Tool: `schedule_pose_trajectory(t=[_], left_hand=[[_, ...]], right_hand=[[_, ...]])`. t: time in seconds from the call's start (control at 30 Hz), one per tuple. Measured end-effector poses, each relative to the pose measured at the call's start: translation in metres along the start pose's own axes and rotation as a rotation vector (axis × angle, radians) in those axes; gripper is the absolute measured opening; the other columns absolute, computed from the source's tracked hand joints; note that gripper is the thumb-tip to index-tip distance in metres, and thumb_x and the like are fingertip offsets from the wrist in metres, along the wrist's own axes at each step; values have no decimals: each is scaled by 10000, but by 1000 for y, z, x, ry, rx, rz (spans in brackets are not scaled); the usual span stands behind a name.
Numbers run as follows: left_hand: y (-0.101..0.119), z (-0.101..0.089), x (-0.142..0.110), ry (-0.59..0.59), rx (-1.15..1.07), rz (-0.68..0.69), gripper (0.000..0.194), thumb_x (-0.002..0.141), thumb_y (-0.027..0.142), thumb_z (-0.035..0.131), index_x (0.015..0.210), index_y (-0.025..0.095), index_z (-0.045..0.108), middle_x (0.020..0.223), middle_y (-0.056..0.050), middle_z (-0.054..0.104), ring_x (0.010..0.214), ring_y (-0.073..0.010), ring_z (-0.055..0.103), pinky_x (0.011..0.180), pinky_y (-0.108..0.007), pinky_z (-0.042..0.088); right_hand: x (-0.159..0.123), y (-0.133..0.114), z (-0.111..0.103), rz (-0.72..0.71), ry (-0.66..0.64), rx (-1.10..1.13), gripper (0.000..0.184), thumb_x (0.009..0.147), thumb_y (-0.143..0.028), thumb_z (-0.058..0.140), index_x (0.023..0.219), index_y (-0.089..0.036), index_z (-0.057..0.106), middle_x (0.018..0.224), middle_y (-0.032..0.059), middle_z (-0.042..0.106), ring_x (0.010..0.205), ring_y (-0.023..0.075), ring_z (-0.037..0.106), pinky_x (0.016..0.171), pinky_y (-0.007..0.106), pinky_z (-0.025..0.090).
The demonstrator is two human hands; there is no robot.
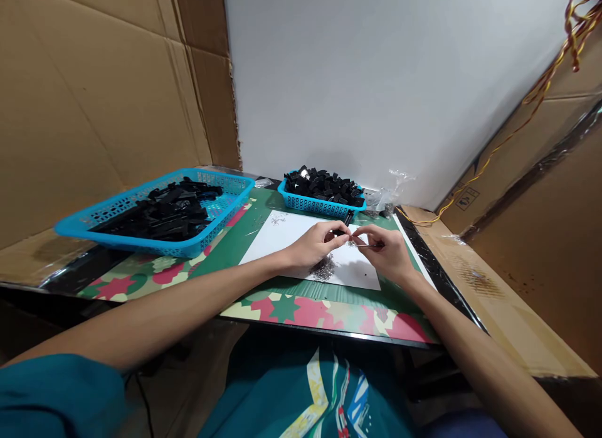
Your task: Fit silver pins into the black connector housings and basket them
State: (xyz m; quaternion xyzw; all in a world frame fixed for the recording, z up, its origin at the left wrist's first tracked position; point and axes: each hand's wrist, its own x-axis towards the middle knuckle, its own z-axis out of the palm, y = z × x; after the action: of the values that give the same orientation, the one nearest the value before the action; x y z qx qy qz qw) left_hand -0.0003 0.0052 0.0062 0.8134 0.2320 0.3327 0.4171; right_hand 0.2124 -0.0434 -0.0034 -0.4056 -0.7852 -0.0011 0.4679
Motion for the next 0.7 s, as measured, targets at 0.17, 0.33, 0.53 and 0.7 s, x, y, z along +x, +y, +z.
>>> schedule_pose_trajectory(t=[0.17,0.33,0.53,0.7], left_hand=[[4,0,0,-5,-61,-33,321,978,463,567,996,160,671,813,6,557,676,-124,428,626,-261,330],[6,1,0,-20,-107,-59,332,955,492,611,956,161,641,806,11,536,661,-119,416,598,-256,306],[4,1,0,-1,-90,-31,316,961,467,617,988,155,657,910,-26,606,763,-147,497,675,-271,363],[0,2,0,5,-52,-9,308,975,453,607,1016,155,673,918,-29,621,768,-149,501,686,-274,363]], right_hand=[[-3,4,-3,-170,57,-48,123,938,-180,673,905,-172,792,537,-57,511,460,77,343,489,223,316],[-5,5,-4,-159,10,-110,180,956,-224,647,903,-180,813,532,-26,578,448,83,374,492,229,343],[-2,4,-4,-23,-42,-26,157,938,-272,675,959,-171,794,527,-85,374,496,90,278,510,245,287],[1,-1,-5,90,-85,85,181,936,-298,672,900,-148,766,581,-87,260,533,99,240,521,267,225]])
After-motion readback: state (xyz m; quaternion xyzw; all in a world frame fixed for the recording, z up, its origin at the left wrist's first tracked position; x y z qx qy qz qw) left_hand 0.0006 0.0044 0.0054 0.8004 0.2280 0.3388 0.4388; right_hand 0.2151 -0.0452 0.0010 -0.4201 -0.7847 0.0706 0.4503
